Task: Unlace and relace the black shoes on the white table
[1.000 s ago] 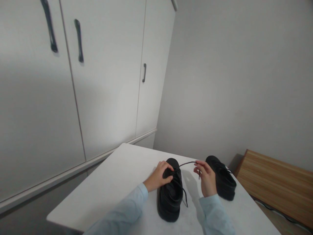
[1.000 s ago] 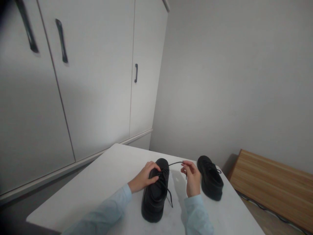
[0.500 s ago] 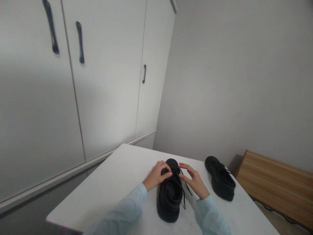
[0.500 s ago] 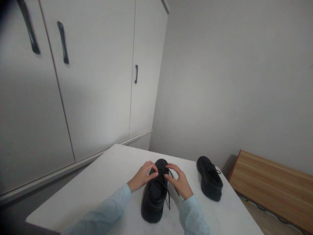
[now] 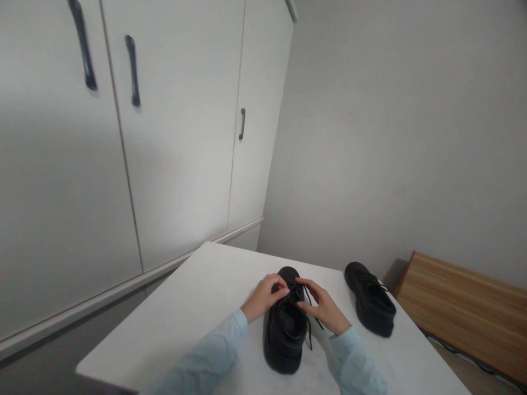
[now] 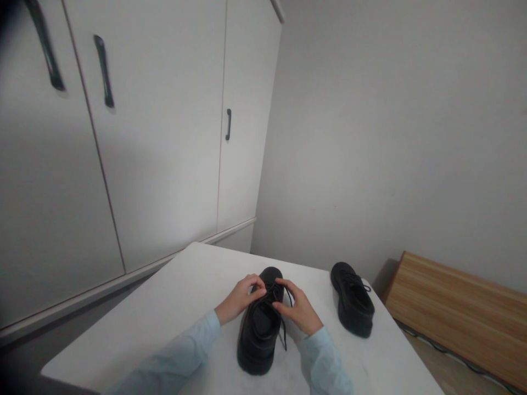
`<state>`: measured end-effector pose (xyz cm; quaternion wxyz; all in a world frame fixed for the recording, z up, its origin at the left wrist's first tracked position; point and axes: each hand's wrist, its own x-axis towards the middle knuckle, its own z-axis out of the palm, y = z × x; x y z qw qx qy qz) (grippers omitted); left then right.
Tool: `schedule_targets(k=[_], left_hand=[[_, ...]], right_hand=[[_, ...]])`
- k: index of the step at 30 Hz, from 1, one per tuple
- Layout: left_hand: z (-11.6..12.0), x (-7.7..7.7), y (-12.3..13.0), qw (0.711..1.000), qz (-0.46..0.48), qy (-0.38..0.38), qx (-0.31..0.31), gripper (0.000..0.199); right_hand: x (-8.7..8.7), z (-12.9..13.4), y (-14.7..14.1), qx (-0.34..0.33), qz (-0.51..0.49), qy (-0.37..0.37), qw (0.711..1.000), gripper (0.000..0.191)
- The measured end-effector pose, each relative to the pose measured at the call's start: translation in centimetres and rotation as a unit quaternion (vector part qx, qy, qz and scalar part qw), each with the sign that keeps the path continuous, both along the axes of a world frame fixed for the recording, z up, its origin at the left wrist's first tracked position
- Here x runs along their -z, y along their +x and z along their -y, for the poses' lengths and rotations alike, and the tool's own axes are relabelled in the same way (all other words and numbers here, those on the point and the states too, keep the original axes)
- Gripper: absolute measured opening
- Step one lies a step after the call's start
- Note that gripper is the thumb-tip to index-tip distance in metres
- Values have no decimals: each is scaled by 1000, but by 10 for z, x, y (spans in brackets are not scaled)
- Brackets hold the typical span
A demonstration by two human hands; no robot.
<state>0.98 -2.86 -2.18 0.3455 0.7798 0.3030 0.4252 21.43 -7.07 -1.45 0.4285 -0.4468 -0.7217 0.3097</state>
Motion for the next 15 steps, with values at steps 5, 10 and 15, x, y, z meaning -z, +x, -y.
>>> schedule_targets(k=[5, 10, 15], left_hand=[[0, 4, 6, 1000, -2, 0, -30, 18], [-1, 6, 13, 997, 1, -19, -68, 12], [2, 3, 13, 997, 24, -58, -51, 12]], right_hand=[[-1, 1, 0, -3, 6, -4, 1000, 52], [-1, 0, 0, -8, 7, -1, 1000, 51], [1, -1, 1, -4, 9, -2, 1000, 53]])
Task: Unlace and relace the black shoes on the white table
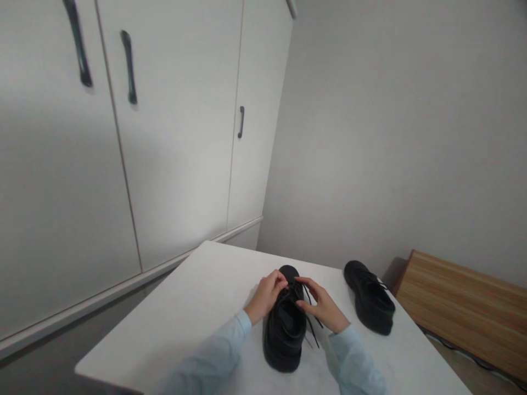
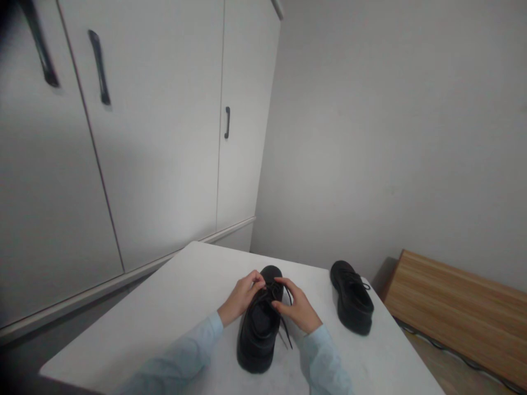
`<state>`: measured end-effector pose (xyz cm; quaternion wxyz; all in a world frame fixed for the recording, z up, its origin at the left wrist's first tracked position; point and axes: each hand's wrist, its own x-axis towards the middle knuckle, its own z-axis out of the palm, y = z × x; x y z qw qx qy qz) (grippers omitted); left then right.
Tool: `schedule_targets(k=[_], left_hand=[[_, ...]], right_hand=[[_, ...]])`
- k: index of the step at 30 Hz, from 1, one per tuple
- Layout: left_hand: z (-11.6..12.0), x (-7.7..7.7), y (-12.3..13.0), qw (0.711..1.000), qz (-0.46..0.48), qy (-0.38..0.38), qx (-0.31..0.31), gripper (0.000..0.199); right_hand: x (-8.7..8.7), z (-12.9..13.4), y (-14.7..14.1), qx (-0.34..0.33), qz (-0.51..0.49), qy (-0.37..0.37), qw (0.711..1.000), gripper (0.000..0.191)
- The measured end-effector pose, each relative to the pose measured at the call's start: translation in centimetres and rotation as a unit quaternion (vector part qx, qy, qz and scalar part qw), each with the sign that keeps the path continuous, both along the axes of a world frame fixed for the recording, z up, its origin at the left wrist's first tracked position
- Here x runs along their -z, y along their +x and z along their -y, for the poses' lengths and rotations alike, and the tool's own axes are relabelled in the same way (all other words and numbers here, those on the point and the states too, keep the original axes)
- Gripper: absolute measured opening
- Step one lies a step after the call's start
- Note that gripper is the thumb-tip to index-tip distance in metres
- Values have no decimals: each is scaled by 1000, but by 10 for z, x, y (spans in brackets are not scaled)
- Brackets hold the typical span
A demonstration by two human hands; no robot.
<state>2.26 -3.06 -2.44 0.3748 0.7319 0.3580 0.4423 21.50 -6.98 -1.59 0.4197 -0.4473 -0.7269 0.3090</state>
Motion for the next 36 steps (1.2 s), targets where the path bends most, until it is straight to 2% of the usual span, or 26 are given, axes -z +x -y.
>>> schedule_targets(k=[8, 14, 22, 27, 32, 36], left_hand=[[-2, 0, -1, 993, 76, -49, 81, 17], [-1, -6, -5, 982, 106, -74, 136, 20], [-5, -4, -9, 979, 149, -85, 107, 24], [-7, -4, -6, 963, 208, -110, 128, 27], [-7, -5, -6, 968, 192, -108, 123, 19], [-8, -7, -11, 976, 163, -71, 125, 17]], right_hand=[[-3, 3, -2, 10, 14, -10, 1000, 51], [-5, 3, -4, 17, 18, -11, 1000, 50], [-8, 5, -6, 16, 17, -16, 1000, 49], [-6, 4, -5, 19, 19, -23, 999, 49], [-4, 4, -4, 20, 21, -23, 999, 51], [-7, 6, -6, 19, 23, -24, 999, 50]])
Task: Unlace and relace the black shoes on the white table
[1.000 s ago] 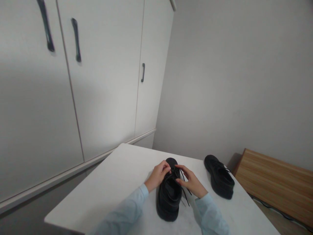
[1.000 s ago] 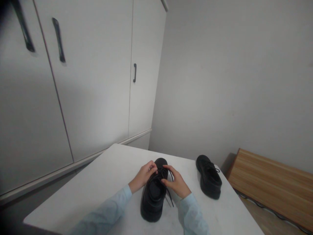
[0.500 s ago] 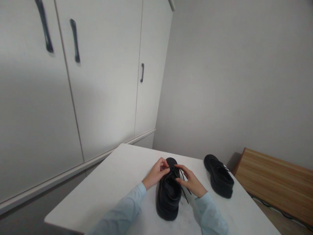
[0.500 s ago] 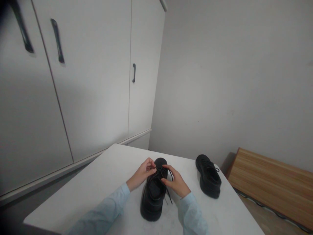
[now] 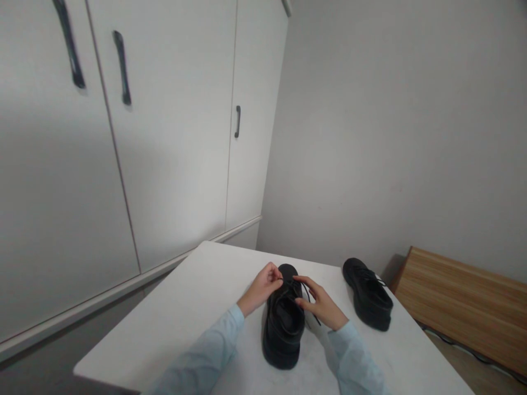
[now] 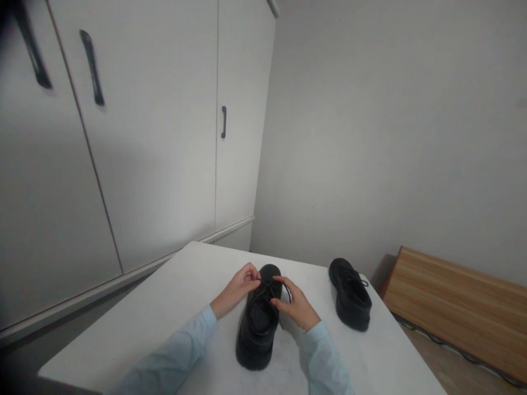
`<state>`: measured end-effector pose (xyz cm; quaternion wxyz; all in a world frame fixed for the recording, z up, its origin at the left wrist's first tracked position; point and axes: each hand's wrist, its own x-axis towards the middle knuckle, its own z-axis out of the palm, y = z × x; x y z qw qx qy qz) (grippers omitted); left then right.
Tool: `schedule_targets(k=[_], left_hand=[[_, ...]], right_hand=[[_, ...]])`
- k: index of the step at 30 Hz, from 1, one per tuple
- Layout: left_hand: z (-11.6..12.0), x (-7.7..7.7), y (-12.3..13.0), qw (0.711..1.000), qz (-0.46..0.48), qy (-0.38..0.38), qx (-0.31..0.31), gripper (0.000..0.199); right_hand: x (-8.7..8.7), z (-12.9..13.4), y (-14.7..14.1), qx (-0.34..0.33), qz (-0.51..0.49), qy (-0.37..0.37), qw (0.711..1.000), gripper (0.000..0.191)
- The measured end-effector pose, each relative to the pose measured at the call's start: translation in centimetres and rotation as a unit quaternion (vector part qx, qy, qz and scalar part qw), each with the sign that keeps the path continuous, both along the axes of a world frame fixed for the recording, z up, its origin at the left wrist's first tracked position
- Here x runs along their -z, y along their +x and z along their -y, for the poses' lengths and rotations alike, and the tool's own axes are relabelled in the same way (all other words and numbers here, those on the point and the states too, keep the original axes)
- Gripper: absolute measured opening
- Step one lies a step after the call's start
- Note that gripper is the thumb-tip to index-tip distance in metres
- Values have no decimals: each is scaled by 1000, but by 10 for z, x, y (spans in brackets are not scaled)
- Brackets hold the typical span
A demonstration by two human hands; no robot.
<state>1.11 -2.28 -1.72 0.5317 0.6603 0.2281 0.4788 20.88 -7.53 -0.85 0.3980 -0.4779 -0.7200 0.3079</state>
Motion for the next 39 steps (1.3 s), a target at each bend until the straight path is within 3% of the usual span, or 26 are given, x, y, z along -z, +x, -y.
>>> schedule_targets(k=[10, 18, 23, 26, 30, 34, 39], left_hand=[[-4, -9, -20, 976, -179, 124, -27, 25], [-9, -6, -26, 959, -201, 165, -113, 10], [-18, -2, -29, 983, -117, 78, -117, 13], [-17, -2, -25, 997, -21, -28, -75, 21], [-9, -8, -21, 989, 75, -127, -9, 26], [-4, -11, -20, 985, 100, -141, -2, 25], [-9, -6, -19, 989, 72, -109, -65, 23]], right_hand=[[-1, 0, -1, 3, 3, -2, 1000, 49], [-1, 1, 1, 7, 8, -10, 1000, 50], [3, -2, 2, 10, 7, -4, 1000, 50], [2, -1, 1, 13, 7, -4, 1000, 50], [-1, 1, 0, 12, 7, -7, 1000, 49], [-1, 1, 0, 7, 6, -7, 1000, 50], [1, 0, 1, 3, 4, -10, 1000, 50]])
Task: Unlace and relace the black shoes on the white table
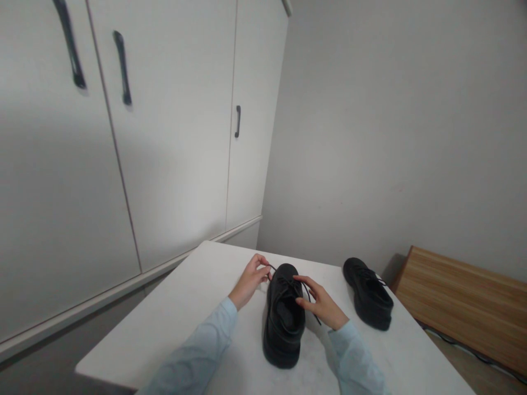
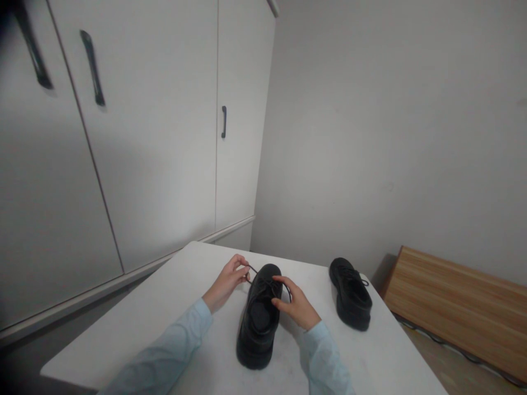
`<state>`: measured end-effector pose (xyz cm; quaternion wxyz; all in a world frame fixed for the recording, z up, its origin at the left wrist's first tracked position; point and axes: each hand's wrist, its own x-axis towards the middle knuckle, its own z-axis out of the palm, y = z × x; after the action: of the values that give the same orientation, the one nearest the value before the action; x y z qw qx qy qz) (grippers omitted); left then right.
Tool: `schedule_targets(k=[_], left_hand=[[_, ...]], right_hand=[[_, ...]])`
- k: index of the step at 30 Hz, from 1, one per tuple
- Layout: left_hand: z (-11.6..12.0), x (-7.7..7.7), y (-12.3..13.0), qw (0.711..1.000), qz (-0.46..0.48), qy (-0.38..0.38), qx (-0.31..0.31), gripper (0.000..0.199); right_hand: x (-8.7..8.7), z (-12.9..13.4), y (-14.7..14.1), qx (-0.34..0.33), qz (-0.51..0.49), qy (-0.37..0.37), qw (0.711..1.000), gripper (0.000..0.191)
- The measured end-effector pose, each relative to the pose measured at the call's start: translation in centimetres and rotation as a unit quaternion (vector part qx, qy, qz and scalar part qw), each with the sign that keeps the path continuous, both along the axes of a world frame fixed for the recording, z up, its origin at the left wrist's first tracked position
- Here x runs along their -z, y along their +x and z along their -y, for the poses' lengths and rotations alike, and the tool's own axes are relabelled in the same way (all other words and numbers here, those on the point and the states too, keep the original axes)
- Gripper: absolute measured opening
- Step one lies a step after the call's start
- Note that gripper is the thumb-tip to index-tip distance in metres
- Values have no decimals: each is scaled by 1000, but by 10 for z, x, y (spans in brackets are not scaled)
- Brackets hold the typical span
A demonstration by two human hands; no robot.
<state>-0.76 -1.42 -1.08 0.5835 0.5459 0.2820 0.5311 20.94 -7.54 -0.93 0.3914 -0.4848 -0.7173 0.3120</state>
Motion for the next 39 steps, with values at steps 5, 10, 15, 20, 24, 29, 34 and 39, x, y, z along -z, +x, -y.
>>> schedule_targets(k=[5, 10, 15, 20, 24, 29, 34, 39], left_hand=[[-7, -4, -8, 997, 10, -4, -82, 23], [-15, -12, -21, 988, 32, 0, -153, 24], [-13, -11, -21, 979, 105, 56, -165, 15], [-7, -10, -18, 987, 128, 52, -86, 30], [-6, -11, -16, 995, 79, 28, -48, 31], [1, -13, -11, 976, -142, 163, -41, 26], [10, -10, -4, 939, -230, 255, 22, 39], [9, -1, -4, 924, -279, 246, 85, 56]], right_hand=[[1, 0, 1, 0, -1, -3, 1000, 49], [-1, 1, 1, 0, -7, -2, 1000, 49], [-2, 2, -3, 7, -51, -9, 999, 42], [4, -4, -2, 56, -84, 30, 994, 21], [8, -7, 0, 97, -36, 75, 992, 15], [9, -7, -2, 106, -5, 101, 989, 14], [12, -8, -6, 120, 14, 123, 985, 14], [16, -12, -8, 129, 3, 141, 981, 14]])
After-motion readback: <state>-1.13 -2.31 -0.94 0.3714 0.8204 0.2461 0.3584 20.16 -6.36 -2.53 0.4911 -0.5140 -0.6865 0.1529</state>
